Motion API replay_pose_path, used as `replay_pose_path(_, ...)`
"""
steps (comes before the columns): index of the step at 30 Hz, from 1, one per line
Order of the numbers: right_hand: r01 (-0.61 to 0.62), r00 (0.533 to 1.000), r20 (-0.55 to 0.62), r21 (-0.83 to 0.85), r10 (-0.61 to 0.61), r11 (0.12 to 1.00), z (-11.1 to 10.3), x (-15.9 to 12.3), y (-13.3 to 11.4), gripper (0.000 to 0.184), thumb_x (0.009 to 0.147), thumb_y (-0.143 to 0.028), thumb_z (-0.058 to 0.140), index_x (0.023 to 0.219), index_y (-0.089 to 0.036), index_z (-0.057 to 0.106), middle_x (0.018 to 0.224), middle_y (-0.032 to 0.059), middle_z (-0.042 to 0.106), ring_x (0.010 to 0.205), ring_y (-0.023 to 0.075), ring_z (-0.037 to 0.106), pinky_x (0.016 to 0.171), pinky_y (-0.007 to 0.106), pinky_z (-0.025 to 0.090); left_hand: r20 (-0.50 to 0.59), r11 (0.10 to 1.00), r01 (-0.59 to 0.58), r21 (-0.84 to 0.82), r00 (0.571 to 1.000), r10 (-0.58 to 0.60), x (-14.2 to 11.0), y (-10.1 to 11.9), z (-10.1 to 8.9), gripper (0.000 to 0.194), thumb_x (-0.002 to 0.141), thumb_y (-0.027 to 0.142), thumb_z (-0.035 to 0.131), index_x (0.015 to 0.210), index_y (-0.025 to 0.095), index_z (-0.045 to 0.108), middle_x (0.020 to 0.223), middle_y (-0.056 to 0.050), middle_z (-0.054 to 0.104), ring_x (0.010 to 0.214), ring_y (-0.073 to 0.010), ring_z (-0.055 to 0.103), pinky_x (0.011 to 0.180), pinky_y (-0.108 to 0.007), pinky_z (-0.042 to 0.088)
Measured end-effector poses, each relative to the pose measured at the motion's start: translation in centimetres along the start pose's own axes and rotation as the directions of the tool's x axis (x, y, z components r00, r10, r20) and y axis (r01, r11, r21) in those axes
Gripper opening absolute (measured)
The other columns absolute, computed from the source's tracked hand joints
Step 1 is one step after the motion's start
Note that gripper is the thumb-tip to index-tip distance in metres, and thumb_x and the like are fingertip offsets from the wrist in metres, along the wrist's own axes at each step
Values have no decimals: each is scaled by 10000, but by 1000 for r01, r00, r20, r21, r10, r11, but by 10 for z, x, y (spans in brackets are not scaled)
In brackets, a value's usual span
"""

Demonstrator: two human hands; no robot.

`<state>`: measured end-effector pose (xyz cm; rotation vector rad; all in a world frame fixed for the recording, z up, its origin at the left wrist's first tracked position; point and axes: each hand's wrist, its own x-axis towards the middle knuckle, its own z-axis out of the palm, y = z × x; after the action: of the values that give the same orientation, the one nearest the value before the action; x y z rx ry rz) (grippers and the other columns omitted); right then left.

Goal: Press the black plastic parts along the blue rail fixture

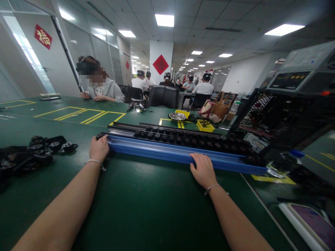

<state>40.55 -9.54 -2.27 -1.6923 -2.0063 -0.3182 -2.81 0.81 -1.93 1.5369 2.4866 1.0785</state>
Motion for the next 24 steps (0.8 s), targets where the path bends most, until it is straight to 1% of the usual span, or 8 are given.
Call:
replay_pose_path(3, -2, 1000, -18, -3, 2, 1000, 1, 0, 0, 350, 789, -201, 455, 1119, -196, 571, 1133, 55, 624, 1092, 213, 510, 1030, 430, 289, -17, 999, 12, -52, 1000, -12, 2, -2, 2, 493, 909, 375, 241, 1215, 197, 585, 1347, -142, 423, 1176, -286, 456, 1013, -439, 351)
replay_pose_path(7, 9, 999, -41, -10, -10, 1000, 4, 0, 0, 351, 781, -192, 457, 1112, -193, 572, 1114, 56, 631, 1074, 213, 516, 1024, 432, 295, -19, 999, -3, -53, 1000, 2, 3, -3, 2, 497, 902, 372, 252, 1210, 178, 590, 1344, -147, 433, 1172, -284, 461, 1018, -427, 347)
replay_pose_path(10, 19, 998, -62, -22, -20, 1000, 5, -1, 0, 354, 779, -185, 453, 1111, -189, 573, 1116, 61, 630, 1077, 217, 511, 1022, 431, 295, -8, 1000, -25, -11, 1000, 25, 5, -5, 0, 498, 899, 349, 239, 1212, 181, 589, 1309, -138, 486, 1176, -291, 452, 997, -440, 361)
replay_pose_path(13, 21, 997, -73, -24, -22, 999, 6, -2, 0, 355, 775, -175, 451, 1108, -185, 575, 1112, 61, 632, 1075, 215, 511, 1020, 426, 295, 12, 993, -104, 59, 995, 103, 7, -7, -1, 503, 890, 288, 225, 1200, 153, 598, 1210, -129, 578, 1235, -294, 383, 999, -425, 353)
replay_pose_path(15, 20, 997, -76, -24, -21, 1000, 6, -2, 0, 352, 778, -174, 448, 1106, -187, 575, 1109, 58, 632, 1073, 213, 510, 1020, 424, 293, 20, 988, -122, 96, 992, 121, 8, -7, 0, 515, 886, 277, 216, 1200, 129, 597, 1181, -143, 598, 1253, -294, 357, 996, -417, 351)
replay_pose_path(20, 16, 996, -87, -28, -18, 999, 7, -2, 0, 351, 781, -174, 436, 1104, -188, 574, 1111, 57, 630, 1075, 212, 509, 1018, 415, 293, 34, 971, -126, 205, 992, 121, 16, -9, -1, 534, 890, 278, 181, 1190, 126, 595, 1139, -151, 619, 1190, -280, 424, 958, -398, 370)
replay_pose_path(22, 11, 996, -87, -29, -14, 1000, 7, -2, 0, 349, 780, -174, 432, 1098, -188, 576, 1105, 58, 631, 1070, 212, 511, 1015, 412, 295, 64, 951, -141, 276, 990, 128, 21, -13, -7, 535, 883, 232, 164, 1133, 90, 616, 1062, -172, 641, 1117, -278, 485, 945, -410, 362)
replay_pose_path(24, 3, 996, -89, -29, -6, 1000, 7, -2, 0, 343, 778, -177, 431, 1088, -182, 578, 1096, 61, 634, 1062, 213, 514, 1013, 413, 298, 90, 941, -158, 298, 986, 137, 25, -21, -19, 514, 872, 193, 175, 1038, 28, 633, 954, -198, 652, 996, -275, 552, 939, -451, 340)
